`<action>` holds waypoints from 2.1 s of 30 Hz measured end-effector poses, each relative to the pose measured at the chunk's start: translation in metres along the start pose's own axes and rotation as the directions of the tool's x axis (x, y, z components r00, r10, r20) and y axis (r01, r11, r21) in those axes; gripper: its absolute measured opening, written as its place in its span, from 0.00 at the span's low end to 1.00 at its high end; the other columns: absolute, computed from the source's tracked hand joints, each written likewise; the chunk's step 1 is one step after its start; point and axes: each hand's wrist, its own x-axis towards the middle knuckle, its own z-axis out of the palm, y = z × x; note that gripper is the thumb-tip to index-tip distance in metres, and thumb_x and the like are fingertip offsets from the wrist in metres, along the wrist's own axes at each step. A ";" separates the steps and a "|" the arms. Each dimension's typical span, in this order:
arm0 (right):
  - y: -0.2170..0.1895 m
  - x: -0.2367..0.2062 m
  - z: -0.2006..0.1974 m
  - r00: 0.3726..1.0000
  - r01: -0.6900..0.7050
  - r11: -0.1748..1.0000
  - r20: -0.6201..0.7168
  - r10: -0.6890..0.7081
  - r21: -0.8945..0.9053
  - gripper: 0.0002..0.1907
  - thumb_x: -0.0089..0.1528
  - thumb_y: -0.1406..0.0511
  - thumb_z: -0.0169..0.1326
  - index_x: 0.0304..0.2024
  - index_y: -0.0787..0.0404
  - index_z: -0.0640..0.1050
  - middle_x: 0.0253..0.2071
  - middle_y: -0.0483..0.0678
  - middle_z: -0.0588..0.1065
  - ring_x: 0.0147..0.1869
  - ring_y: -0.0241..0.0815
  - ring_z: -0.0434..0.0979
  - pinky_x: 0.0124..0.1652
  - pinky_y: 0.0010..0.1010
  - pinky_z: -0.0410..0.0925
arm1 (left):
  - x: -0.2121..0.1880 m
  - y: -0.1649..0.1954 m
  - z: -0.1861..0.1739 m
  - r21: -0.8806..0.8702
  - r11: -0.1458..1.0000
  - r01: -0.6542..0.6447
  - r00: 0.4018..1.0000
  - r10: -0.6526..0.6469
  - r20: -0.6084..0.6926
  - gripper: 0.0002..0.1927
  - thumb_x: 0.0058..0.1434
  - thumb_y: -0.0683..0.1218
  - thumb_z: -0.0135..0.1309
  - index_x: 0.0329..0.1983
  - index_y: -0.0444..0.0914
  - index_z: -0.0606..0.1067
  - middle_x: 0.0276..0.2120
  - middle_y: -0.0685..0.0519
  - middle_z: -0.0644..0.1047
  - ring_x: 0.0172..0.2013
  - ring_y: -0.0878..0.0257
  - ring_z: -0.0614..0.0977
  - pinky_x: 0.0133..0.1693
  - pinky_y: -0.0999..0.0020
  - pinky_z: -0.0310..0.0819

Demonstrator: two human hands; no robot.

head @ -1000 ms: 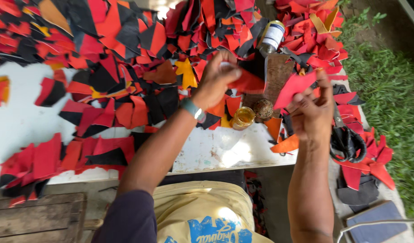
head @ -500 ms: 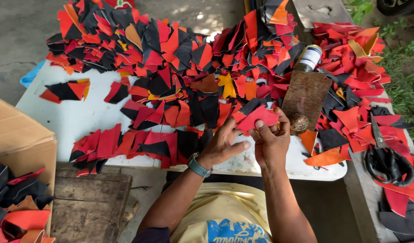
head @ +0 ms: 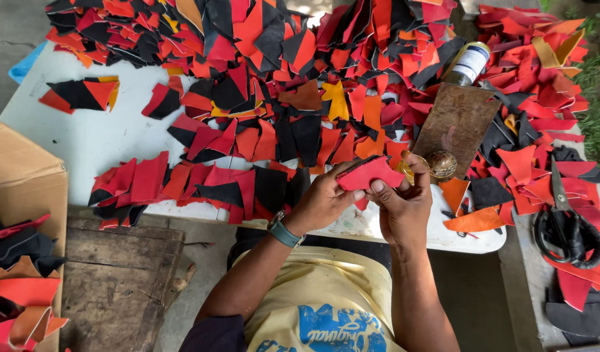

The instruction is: The person repeatedly picks red and black leather pieces from a table, aligns them, and presses them together. They occasionally use a small tool to rub or smooth the edges of the joined pieces. The assembled pieces are placed back on the table among many others.

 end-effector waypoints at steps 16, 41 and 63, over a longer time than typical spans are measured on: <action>0.006 -0.008 -0.009 0.998 -0.056 0.994 -0.044 0.052 -0.095 0.34 0.63 0.75 0.58 0.70 0.65 0.61 0.44 0.56 0.80 0.45 0.47 0.85 0.42 0.37 0.79 | -0.007 -0.024 -0.011 -0.403 0.913 0.064 0.969 -0.153 -0.194 0.12 0.71 0.44 0.52 0.53 0.32 0.76 0.44 0.53 0.81 0.43 0.67 0.83 0.48 0.68 0.78; 0.019 -0.006 -0.053 0.988 -0.022 0.995 -0.151 0.036 0.097 0.28 0.66 0.77 0.58 0.67 0.57 0.68 0.49 0.50 0.76 0.50 0.44 0.81 0.46 0.41 0.78 | -0.018 0.019 -0.054 0.197 0.956 0.218 0.921 -0.134 -0.366 0.09 0.59 0.39 0.62 0.42 0.34 0.78 0.28 0.60 0.77 0.27 0.76 0.72 0.28 0.76 0.65; 0.020 -0.002 -0.045 0.993 0.013 0.988 -0.115 -0.032 -0.157 0.28 0.63 0.80 0.60 0.63 0.63 0.68 0.36 0.50 0.79 0.40 0.39 0.81 0.44 0.34 0.78 | 0.018 0.029 -0.052 0.313 0.941 0.131 0.964 -0.047 -0.262 0.08 0.59 0.41 0.60 0.40 0.34 0.77 0.26 0.62 0.75 0.28 0.77 0.72 0.29 0.76 0.68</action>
